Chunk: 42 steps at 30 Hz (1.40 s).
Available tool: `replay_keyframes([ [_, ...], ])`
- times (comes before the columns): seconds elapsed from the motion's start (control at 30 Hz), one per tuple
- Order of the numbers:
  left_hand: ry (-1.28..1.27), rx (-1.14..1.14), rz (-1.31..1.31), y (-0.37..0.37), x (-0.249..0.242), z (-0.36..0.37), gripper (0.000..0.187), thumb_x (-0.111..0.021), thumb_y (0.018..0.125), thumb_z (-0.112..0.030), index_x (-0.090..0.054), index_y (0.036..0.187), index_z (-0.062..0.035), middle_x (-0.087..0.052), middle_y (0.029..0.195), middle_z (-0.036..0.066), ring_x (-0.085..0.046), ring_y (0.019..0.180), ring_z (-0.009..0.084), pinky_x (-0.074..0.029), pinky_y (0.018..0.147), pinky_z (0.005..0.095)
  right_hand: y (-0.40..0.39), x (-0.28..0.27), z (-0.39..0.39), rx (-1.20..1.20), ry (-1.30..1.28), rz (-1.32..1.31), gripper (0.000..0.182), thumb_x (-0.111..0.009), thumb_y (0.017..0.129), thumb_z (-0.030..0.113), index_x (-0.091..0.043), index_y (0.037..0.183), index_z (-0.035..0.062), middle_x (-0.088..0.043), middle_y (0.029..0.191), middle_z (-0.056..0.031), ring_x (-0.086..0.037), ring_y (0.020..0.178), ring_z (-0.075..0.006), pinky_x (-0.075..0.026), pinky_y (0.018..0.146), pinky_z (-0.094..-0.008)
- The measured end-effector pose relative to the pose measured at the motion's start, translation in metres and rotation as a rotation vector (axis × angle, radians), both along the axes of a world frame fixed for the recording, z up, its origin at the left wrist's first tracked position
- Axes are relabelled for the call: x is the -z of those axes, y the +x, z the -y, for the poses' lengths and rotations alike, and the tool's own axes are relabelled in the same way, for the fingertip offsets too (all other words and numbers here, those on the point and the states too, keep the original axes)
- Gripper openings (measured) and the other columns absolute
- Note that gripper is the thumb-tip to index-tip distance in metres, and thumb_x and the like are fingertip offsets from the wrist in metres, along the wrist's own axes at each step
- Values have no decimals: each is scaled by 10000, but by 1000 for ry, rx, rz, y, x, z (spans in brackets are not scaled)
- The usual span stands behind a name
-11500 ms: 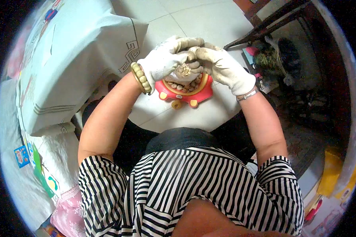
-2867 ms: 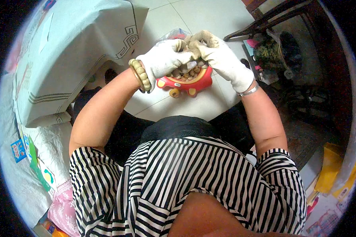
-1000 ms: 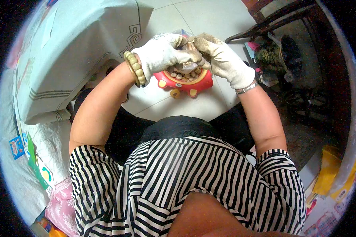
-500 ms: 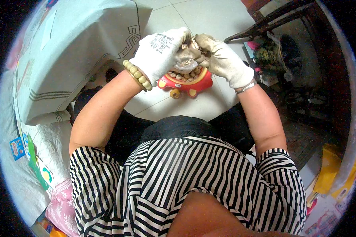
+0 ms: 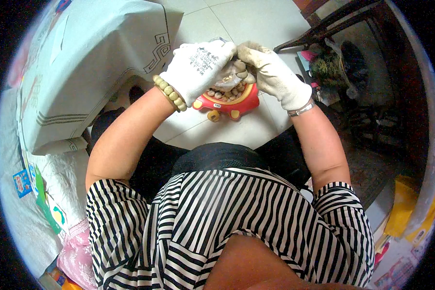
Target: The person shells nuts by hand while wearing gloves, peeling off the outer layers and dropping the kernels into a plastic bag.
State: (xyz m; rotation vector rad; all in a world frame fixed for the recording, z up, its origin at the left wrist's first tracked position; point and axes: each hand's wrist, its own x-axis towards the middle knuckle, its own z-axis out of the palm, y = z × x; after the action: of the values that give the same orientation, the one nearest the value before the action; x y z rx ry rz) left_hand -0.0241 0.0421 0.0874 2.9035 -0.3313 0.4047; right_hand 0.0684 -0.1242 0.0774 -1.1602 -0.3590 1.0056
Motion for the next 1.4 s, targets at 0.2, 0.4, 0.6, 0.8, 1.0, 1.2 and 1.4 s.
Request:
replay_keyframes([
  [0.2,53,-58,-70,-2,-9,11,319,-573,829,-335,-528,1073,-134,-611,950,91,-632,832,282,-511,668,412,-7,-15,4,-110,37,-123,171,-517,935,178,-541,1084,98,-591,894,-9,-582,751,-62,-472,575,-151],
  [0.4,-46,-86,-46,2,0,15,342,-562,836,-321,-506,1105,-117,-600,969,116,-632,823,299,-513,666,425,-17,-11,-4,33,23,-137,125,-445,966,182,-526,1023,106,-524,807,22,-488,618,-41,-363,461,-134],
  [0.6,-197,-70,37,6,-1,13,285,-555,839,-265,-514,1067,-99,-610,950,152,-626,819,331,-507,646,430,-30,-25,-4,165,-20,-239,151,-402,976,204,-510,941,105,-481,790,23,-417,598,-35,-307,457,-140],
  [0.8,-829,-96,76,18,14,8,276,-490,925,-238,-567,1064,-12,-650,880,124,-626,781,217,-501,739,315,-18,-2,-3,-95,355,-428,149,-442,953,211,-522,986,89,-536,844,-1,-495,635,-84,-371,509,-176],
  [1.0,-1595,-231,-254,20,13,2,256,-513,938,-306,-601,958,-67,-593,769,-19,-476,562,37,-381,479,177,-5,-3,-3,100,114,-323,202,-510,901,257,-548,897,59,-606,878,-62,-578,740,-152,-485,656,-279],
  [1.2,-1584,-219,-278,18,12,-2,257,-545,917,-325,-606,890,-78,-576,741,-25,-465,548,44,-369,479,179,0,8,1,19,237,-382,187,-474,913,212,-523,914,32,-608,939,-129,-616,840,-226,-522,750,-347],
  [1.4,-1485,-173,-295,18,17,-2,223,-603,882,-270,-612,881,-47,-600,782,6,-525,636,74,-435,571,211,-5,15,-2,32,188,-359,236,-462,936,266,-525,927,39,-602,961,-154,-615,866,-243,-532,796,-393],
])
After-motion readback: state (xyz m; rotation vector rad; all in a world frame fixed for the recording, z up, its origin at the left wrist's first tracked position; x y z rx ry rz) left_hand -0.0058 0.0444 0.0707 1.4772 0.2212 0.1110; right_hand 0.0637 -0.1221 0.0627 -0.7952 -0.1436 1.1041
